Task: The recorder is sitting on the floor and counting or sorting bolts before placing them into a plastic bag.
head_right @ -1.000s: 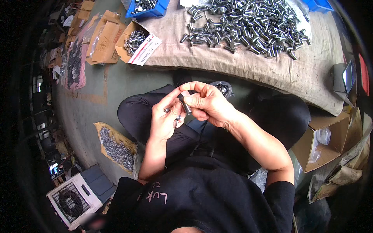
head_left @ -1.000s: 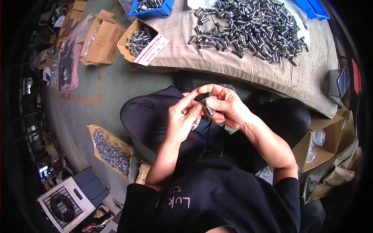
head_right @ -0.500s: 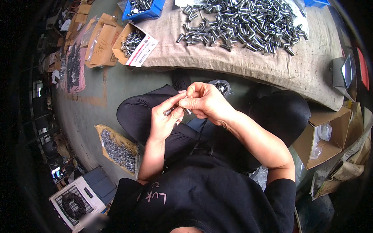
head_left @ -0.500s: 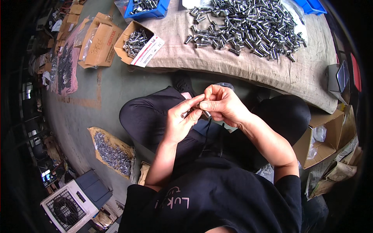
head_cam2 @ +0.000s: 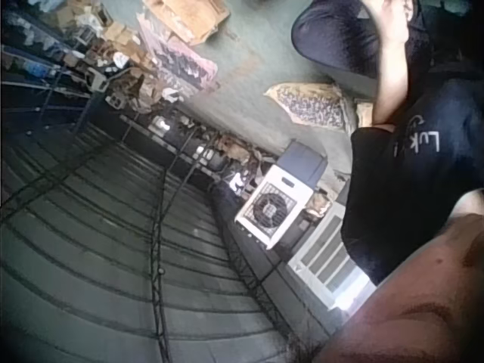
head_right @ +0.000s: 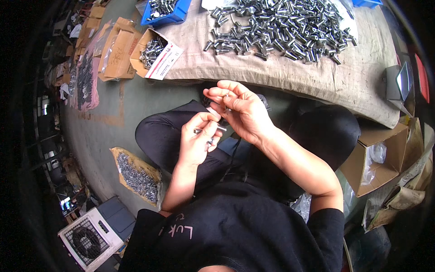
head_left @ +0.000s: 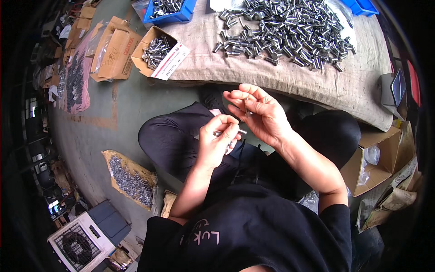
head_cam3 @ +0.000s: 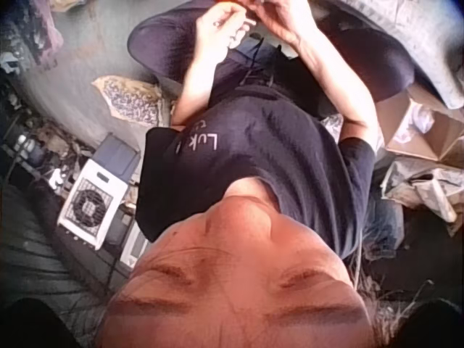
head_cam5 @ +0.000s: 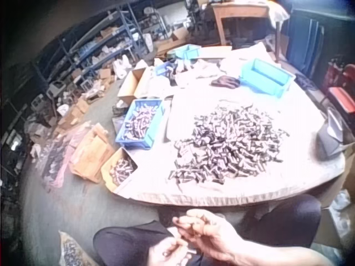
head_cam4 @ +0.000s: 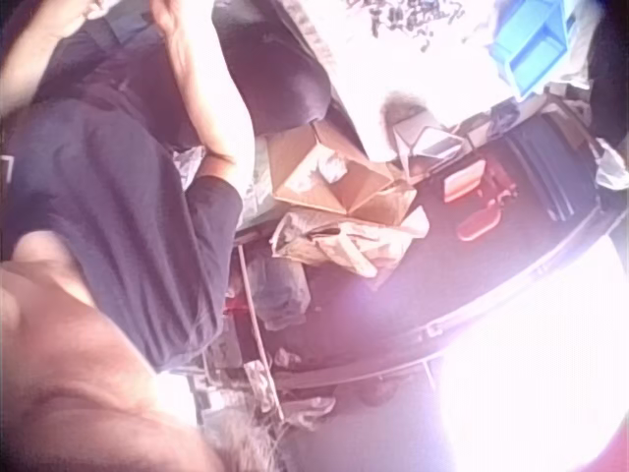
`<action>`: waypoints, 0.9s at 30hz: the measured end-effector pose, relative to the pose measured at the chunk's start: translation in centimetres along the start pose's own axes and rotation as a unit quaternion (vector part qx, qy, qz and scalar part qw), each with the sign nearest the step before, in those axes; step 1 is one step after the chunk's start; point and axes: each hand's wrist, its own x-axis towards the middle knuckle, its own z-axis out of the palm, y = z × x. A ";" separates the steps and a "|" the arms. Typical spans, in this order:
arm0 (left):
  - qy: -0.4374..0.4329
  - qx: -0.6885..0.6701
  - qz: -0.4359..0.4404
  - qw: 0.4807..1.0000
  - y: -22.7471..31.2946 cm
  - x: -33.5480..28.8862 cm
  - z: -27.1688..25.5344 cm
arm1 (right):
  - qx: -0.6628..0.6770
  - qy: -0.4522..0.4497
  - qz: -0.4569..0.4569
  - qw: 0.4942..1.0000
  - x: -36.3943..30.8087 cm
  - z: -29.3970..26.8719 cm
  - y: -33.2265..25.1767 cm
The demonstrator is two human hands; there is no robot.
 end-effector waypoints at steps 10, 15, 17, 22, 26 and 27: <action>0.027 0.140 0.107 0.984 -0.8 0.6 1.9 | -0.133 -0.003 -0.079 0.988 -0.7 0.7 0.3; 0.028 0.130 0.129 0.983 -0.4 0.3 2.0 | -0.227 0.045 -0.093 0.968 -1.0 1.3 0.2; 0.041 0.141 0.133 0.980 -0.6 0.2 1.8 | -0.227 0.035 -0.101 0.968 -0.8 1.1 0.5; 0.049 0.185 0.157 0.969 0.4 0.0 0.5 | -0.278 0.057 -0.094 0.954 -0.3 0.3 0.1; 0.058 0.328 0.230 0.914 1.5 -0.5 -0.1 | -0.379 0.017 -0.055 0.923 -0.8 0.8 -0.5; 0.059 0.328 0.229 0.915 1.6 -0.7 -0.1 | -0.379 0.017 -0.054 0.924 -0.8 0.9 -0.6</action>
